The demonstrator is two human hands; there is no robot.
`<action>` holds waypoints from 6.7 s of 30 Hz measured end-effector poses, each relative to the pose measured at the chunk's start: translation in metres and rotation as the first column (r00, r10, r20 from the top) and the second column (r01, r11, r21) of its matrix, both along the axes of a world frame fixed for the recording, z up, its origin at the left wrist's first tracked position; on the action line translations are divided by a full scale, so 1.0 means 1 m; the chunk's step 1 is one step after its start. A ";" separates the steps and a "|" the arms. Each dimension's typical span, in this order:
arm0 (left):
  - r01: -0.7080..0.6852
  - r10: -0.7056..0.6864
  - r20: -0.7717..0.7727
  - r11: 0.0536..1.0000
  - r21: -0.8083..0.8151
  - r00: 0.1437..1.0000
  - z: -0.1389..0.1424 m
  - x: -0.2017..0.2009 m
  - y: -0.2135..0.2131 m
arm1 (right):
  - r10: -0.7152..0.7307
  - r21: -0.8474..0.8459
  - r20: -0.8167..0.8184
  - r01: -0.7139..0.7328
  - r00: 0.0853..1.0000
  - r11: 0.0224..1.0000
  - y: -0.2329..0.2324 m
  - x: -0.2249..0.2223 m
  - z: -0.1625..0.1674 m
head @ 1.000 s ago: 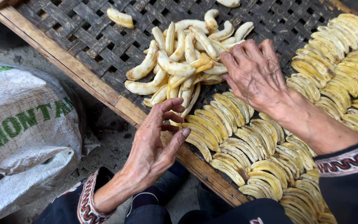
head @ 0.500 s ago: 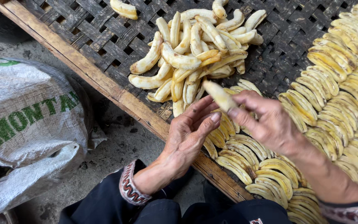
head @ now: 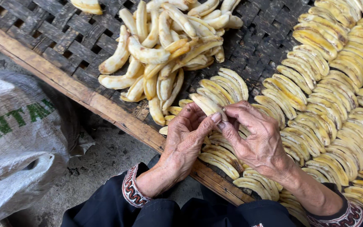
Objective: The person picks peeled banana halves one at a time from a pile and lays them in neat rows on a woven bamboo drying rack, placing each banana beside the others to build up the rows. The person continues transferring bananas from the pile onto the rack throughout the episode.
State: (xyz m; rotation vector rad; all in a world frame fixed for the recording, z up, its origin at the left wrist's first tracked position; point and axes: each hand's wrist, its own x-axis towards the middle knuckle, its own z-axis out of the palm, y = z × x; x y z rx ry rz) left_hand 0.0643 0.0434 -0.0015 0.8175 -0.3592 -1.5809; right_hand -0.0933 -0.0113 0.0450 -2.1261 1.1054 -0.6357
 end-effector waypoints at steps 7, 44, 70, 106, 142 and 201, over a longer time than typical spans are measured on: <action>0.002 0.007 -0.091 0.995 0.103 0.996 0.000 0.007 -0.003 | -0.203 0.303 0.032 0.184 0.979 0.935 -0.035 -0.044 -0.016; 0.039 -0.034 0.360 0.999 -0.007 0.932 0.011 0.037 0.012 | -0.127 -0.046 -0.529 0.120 0.839 0.992 -0.118 -0.059 -0.047; 0.188 -0.011 0.753 0.971 -0.149 0.658 0.020 0.033 0.002 | 0.354 0.077 0.144 -0.367 0.924 0.927 -0.051 0.001 0.011; 0.321 0.379 0.901 0.898 -0.301 -0.214 0.015 0.141 -0.044 | 0.091 0.353 0.217 -0.165 0.972 0.921 -0.113 0.098 -0.012; -0.087 0.120 0.524 0.992 -0.087 0.843 0.005 0.046 0.007 | 0.039 -0.223 0.065 -0.023 0.997 0.974 -0.112 -0.054 0.005; -0.102 0.103 0.466 0.994 -0.027 0.879 0.006 0.045 0.024 | -0.060 -0.461 -0.467 -0.185 0.882 0.868 -0.125 -0.064 -0.046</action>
